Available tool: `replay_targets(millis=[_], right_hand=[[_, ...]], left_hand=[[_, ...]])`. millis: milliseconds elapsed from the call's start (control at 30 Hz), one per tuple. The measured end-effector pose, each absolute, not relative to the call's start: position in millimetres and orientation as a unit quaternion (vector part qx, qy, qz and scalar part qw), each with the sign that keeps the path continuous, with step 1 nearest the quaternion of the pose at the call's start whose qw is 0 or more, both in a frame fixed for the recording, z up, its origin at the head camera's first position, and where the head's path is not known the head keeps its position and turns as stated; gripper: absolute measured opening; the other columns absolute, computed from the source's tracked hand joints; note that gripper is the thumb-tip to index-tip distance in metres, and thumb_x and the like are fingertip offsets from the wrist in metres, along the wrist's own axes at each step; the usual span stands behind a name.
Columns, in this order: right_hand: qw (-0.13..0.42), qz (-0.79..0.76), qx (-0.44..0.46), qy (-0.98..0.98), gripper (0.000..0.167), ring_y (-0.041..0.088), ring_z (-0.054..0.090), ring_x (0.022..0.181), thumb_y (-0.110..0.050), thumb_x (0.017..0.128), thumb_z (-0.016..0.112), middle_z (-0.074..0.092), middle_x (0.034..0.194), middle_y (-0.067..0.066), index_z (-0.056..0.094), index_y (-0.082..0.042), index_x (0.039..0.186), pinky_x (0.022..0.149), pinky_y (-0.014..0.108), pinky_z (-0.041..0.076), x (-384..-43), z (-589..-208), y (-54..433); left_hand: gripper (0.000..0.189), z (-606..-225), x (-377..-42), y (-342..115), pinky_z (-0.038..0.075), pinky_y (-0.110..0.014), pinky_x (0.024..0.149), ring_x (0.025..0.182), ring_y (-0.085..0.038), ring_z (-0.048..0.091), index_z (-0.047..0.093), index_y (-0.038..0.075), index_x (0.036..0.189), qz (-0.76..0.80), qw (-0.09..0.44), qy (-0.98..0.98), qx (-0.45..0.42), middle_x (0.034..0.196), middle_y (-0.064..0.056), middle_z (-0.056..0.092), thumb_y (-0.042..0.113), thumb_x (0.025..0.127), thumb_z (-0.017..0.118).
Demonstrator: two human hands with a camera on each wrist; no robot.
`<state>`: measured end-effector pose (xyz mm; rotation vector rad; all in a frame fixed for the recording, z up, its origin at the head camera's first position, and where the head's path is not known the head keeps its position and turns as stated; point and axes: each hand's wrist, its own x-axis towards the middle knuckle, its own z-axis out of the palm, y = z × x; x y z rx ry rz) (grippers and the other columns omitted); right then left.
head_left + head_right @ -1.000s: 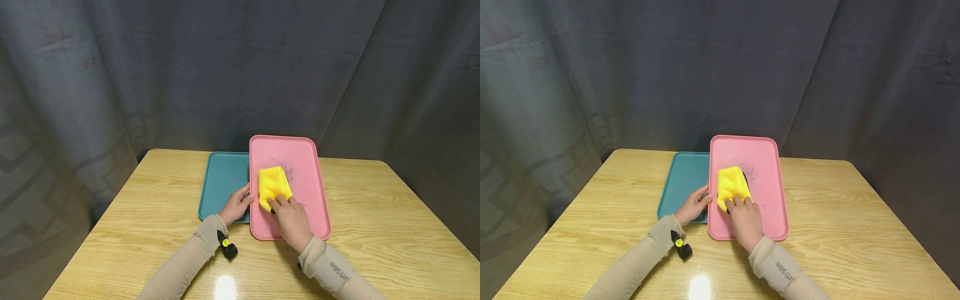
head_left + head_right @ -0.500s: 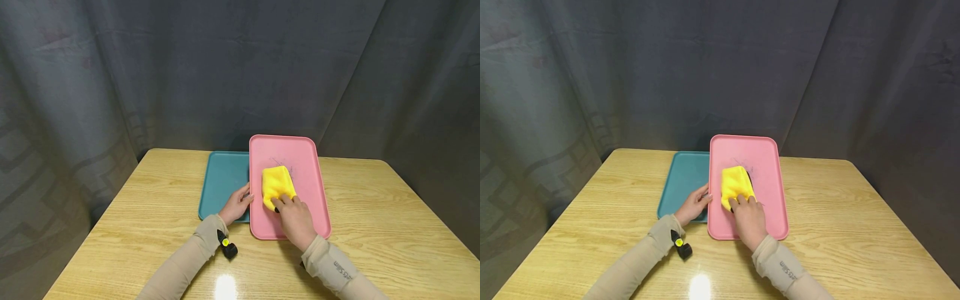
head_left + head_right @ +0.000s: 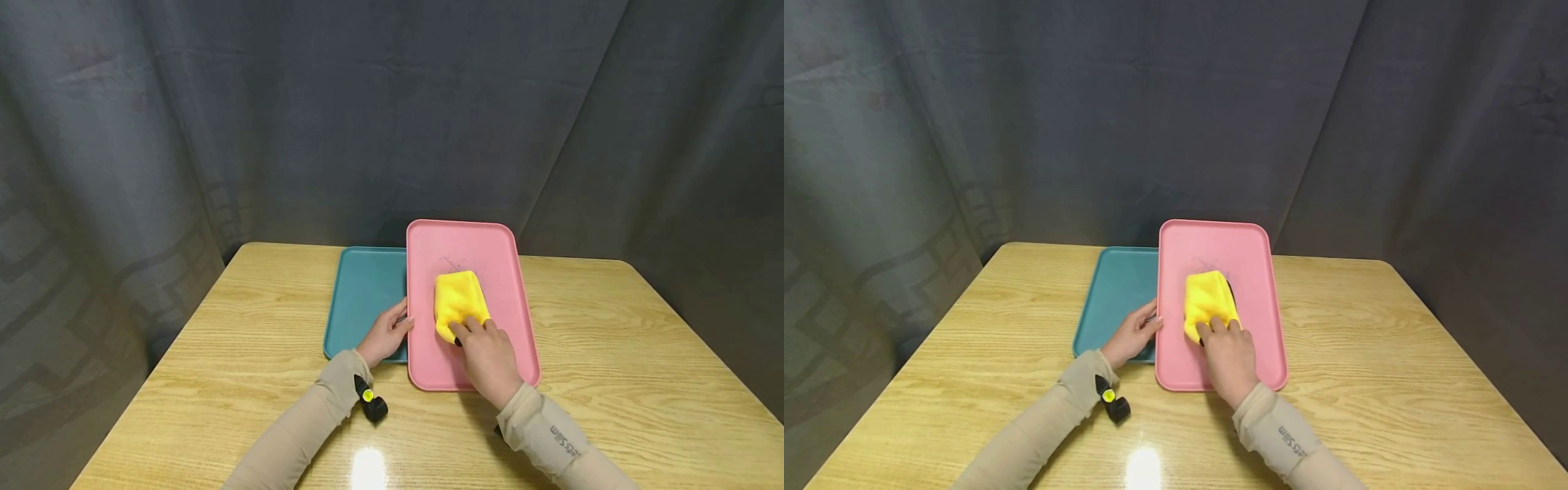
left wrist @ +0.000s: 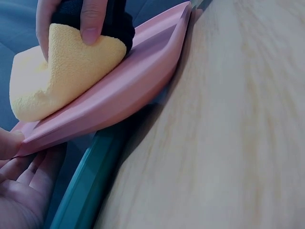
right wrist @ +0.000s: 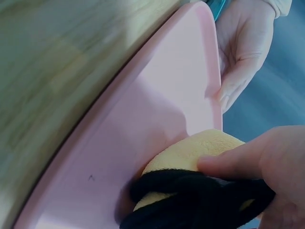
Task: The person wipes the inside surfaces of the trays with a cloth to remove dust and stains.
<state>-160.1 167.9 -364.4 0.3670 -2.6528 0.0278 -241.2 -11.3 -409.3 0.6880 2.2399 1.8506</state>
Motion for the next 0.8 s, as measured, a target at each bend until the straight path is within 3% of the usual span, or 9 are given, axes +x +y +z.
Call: replay_targets(millis=[600, 800], right_hand=[[0.221, 0.009, 0.109, -0.969, 0.038, 0.031, 0.054, 0.075, 0.004, 0.070, 0.070, 0.065, 0.097, 0.008, 0.069, -0.010, 0.105, 0.052, 0.036, 0.044, -157.9, -362.2, 178.8], [0.222, 0.011, 0.104, -0.969, 0.037, 0.031, 0.054, 0.075, 0.004, 0.069, 0.070, 0.064, 0.097, 0.008, 0.069, -0.010, 0.104, 0.051, 0.036, 0.043, -157.8, -361.1, 183.2]], left_hand=[[0.054, -411.1, -243.1, -11.3, 0.043, -0.038, 0.107, 0.139, -0.031, 0.032, 0.021, 0.004, 0.148, 0.625, 0.088, 0.741, 0.228, 0.153, -0.017, 0.025, 0.012, 0.100, 0.043], [0.053, -412.1, -243.1, -11.5, 0.043, -0.039, 0.107, 0.137, -0.033, 0.033, 0.022, 0.000, 0.147, 0.628, 0.083, 0.737, 0.236, 0.151, -0.021, 0.027, 0.009, 0.099, 0.043]])
